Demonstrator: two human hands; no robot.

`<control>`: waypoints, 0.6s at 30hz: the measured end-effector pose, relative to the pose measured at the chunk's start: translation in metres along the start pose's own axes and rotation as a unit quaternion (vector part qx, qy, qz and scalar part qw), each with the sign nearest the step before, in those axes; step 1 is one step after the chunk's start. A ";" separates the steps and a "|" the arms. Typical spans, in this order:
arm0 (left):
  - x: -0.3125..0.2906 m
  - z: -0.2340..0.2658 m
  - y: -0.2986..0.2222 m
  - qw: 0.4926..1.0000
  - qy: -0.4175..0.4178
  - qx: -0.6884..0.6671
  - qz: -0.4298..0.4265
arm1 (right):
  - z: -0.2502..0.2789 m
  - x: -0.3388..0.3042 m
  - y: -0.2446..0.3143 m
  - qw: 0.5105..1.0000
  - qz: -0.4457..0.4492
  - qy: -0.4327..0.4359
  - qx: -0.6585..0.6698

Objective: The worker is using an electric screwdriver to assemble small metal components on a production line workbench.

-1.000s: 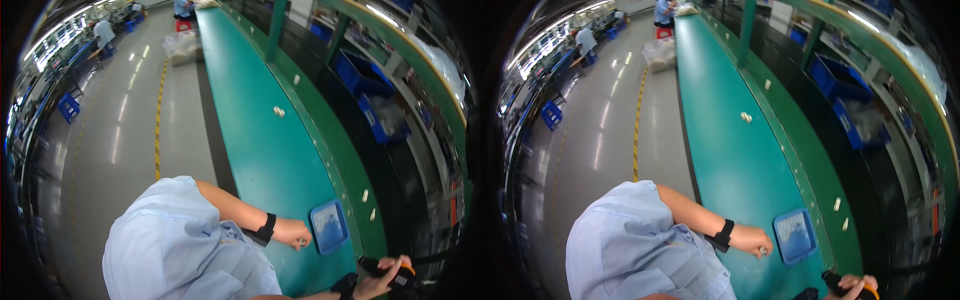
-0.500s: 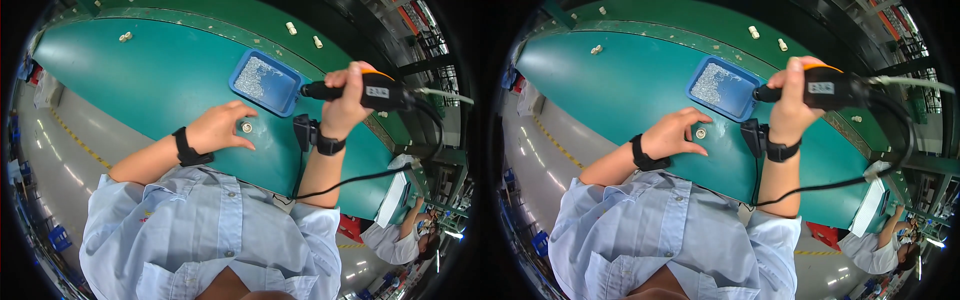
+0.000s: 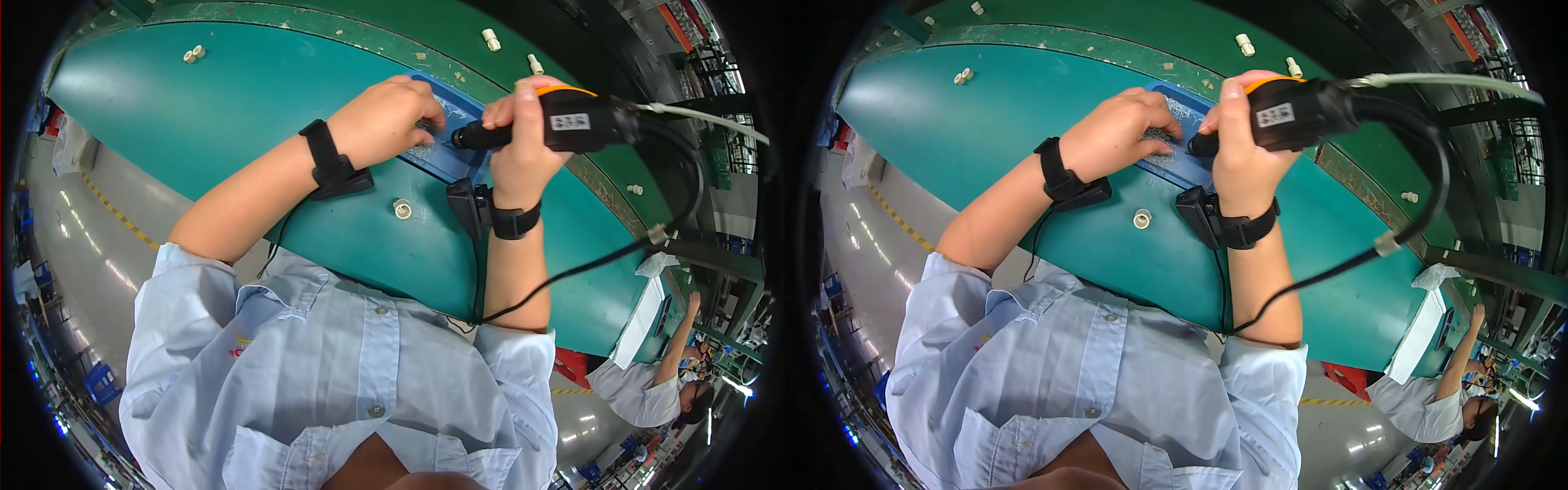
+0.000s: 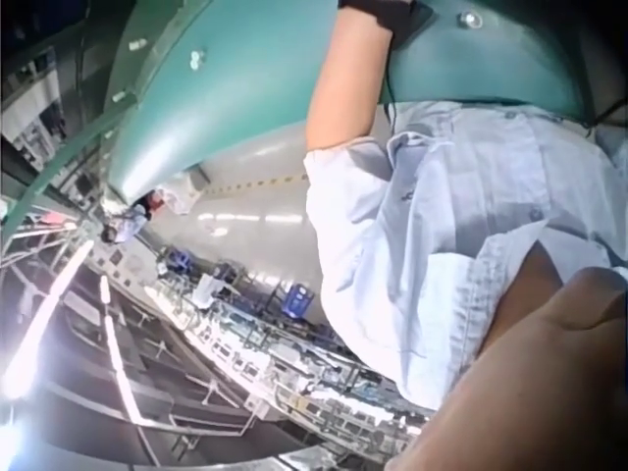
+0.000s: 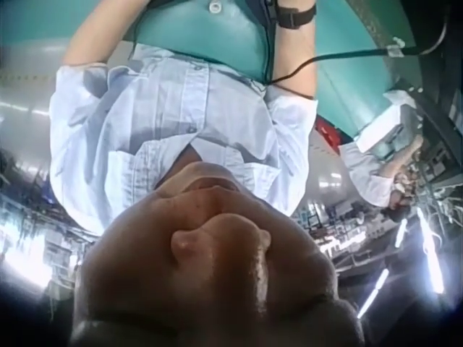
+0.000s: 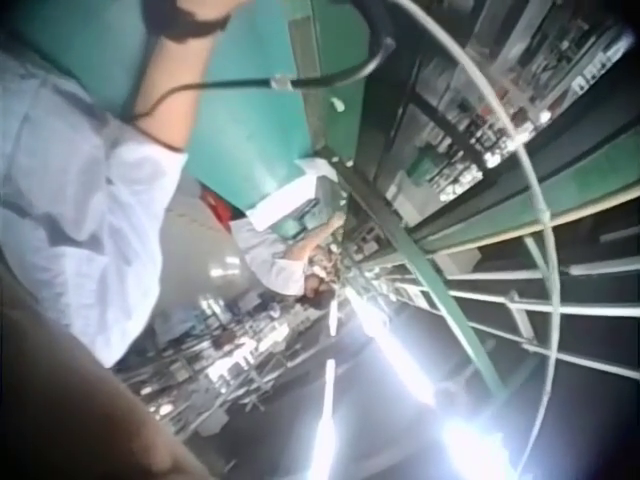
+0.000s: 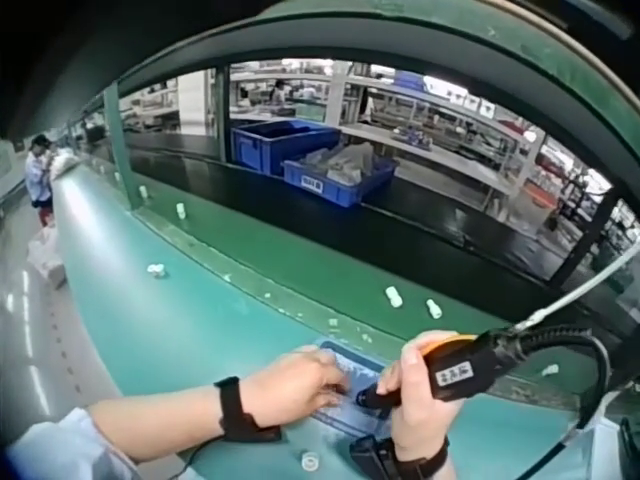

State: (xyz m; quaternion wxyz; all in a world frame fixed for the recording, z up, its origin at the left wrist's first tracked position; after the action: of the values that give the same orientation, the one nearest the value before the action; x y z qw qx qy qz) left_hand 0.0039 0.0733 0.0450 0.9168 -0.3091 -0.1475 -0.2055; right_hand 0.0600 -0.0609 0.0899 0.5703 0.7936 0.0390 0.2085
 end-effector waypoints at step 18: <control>-0.020 -0.014 0.017 0.977 -0.082 -0.196 -0.030 | -0.004 -0.005 0.040 0.980 0.042 0.156 0.114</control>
State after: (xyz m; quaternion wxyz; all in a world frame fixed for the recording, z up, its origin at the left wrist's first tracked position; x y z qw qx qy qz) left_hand -0.0038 0.0825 0.0180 0.8167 -0.4938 -0.1879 -0.2322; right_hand 0.0466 -0.0725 0.1264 0.4540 0.8121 0.1172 0.3475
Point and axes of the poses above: each hand's wrist, its own x-axis towards the middle knuckle, its own z-axis out of the back of the hand, y = z × x, the point moved 4 cm from there along x, towards the middle knuckle, and after that the axes turned 11 degrees about -z, right-handed, at the moved point
